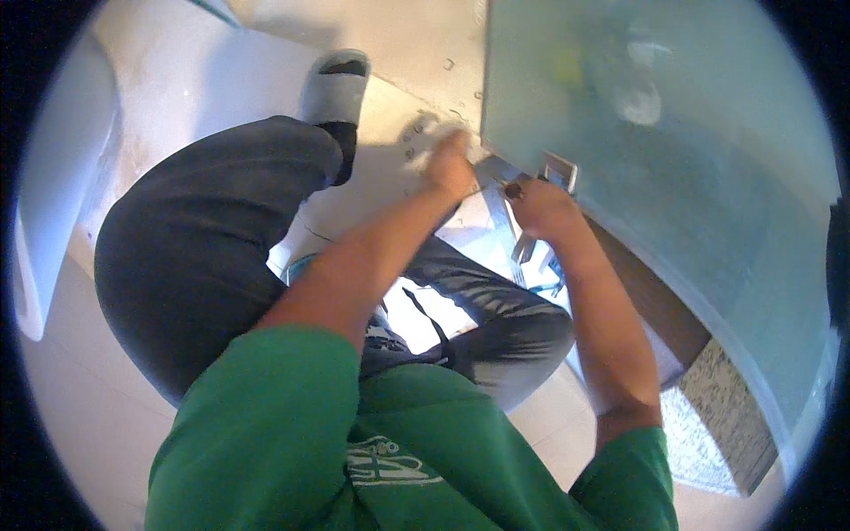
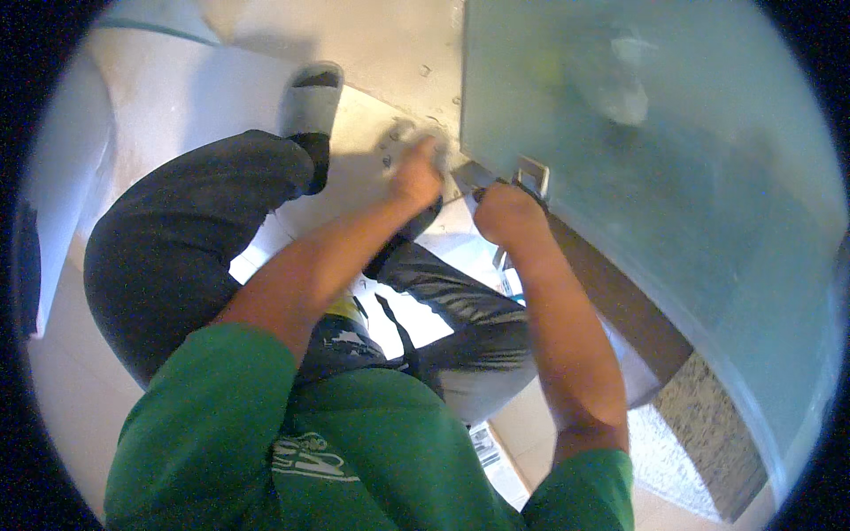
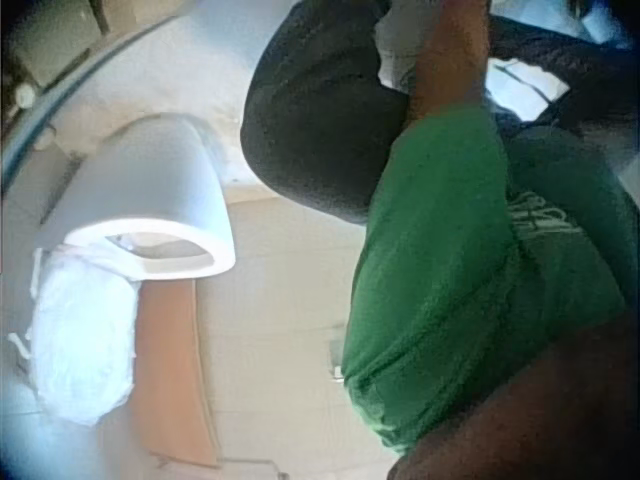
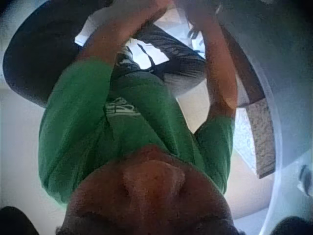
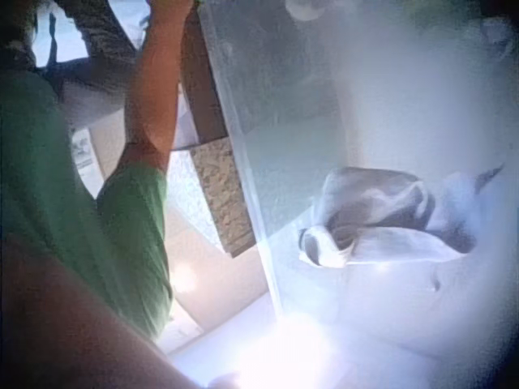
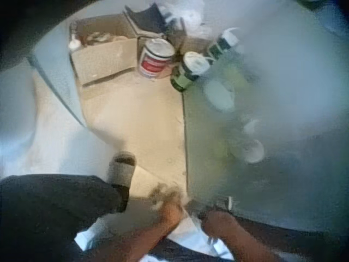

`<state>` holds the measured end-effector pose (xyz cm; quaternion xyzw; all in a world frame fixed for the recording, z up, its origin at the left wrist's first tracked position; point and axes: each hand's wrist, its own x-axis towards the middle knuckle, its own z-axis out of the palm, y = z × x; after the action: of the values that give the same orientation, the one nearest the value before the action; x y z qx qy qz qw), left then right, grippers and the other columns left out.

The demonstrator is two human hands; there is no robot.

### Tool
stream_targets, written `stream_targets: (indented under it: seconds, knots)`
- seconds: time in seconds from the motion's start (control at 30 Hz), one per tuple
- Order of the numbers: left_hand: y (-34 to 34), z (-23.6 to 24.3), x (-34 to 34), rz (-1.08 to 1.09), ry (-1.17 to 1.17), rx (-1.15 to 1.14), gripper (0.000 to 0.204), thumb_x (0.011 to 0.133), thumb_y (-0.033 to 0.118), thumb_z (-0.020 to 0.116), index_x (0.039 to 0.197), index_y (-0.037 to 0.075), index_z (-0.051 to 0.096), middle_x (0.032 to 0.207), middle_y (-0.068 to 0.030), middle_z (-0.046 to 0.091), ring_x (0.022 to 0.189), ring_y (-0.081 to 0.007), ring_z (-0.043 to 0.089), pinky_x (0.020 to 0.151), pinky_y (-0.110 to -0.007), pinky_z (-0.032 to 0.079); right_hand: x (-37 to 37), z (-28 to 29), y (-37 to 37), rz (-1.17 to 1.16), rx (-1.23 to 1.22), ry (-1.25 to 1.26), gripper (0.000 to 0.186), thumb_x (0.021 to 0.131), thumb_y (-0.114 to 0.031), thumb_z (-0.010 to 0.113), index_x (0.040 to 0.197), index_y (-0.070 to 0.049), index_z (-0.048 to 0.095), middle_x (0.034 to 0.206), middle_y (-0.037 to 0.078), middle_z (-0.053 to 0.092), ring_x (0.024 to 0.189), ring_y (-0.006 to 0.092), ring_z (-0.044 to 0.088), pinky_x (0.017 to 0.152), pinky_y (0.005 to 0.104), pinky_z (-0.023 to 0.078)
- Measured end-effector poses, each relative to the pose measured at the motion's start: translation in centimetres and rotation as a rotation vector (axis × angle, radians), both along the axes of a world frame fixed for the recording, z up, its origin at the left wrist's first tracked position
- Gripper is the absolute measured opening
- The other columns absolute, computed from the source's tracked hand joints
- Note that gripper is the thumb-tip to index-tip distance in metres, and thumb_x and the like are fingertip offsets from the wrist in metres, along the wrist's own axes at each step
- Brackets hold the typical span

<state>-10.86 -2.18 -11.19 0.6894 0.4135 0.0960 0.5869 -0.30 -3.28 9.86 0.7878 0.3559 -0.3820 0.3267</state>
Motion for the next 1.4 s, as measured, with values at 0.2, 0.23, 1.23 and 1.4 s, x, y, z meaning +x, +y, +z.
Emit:
stream_targets:
  seconds: [0.2,0.23,1.23,1.4]
  knots:
    - [4.8,-1.9,-1.0,-0.087,0.185,-0.163,0.027,0.097,0.025,0.059,0.115,0.008,0.069,0.118,-0.0229,0.071,0.115,-0.0413,0.065,0.097,-0.049,0.053,-7.1,5.8,-8.0,-0.359,0.146,0.02,0.041,0.098,-0.034,0.059,0.12,0.0,0.064,0.1,0.028,0.071,0.097,0.0486,0.068,0.088,0.0558,0.054]
    - [4.9,-2.2,-1.2,-0.104,0.187,-0.161,0.028,0.097,0.028,0.059,0.113,0.008,0.07,0.116,-0.0227,0.071,0.113,-0.0412,0.066,0.096,-0.049,0.053,-8.3,7.8,-9.4,-0.366,0.135,0.035,0.041,0.098,-0.034,0.061,0.123,-0.001,0.063,0.101,0.027,0.071,0.097,0.0483,0.068,0.086,0.0557,0.054]
    - [-5.6,-3.6,3.8,-0.476,0.492,-0.358,0.033,0.094,0.028,0.068,0.118,0.006,0.072,0.133,-0.0177,0.068,0.12,-0.0373,0.064,0.099,-0.046,0.053,-14.7,11.6,-33.9,-0.142,0.853,-0.306,0.048,0.102,-0.026,0.059,0.14,0.002,0.053,0.098,0.022,0.063,0.077,0.0403,0.056,0.071,0.0501,0.044]
    - [-7.0,-1.6,2.5,-0.393,0.118,-0.07,0.058,0.097,0.023,0.062,0.15,0.008,0.048,0.147,-0.0205,0.057,0.13,-0.0392,0.058,0.112,-0.044,0.046,-14.4,11.6,-33.6,-0.163,0.883,-0.276,0.047,0.101,-0.023,0.06,0.14,0.003,0.053,0.099,0.024,0.063,0.078,0.0414,0.055,0.071,0.051,0.044]
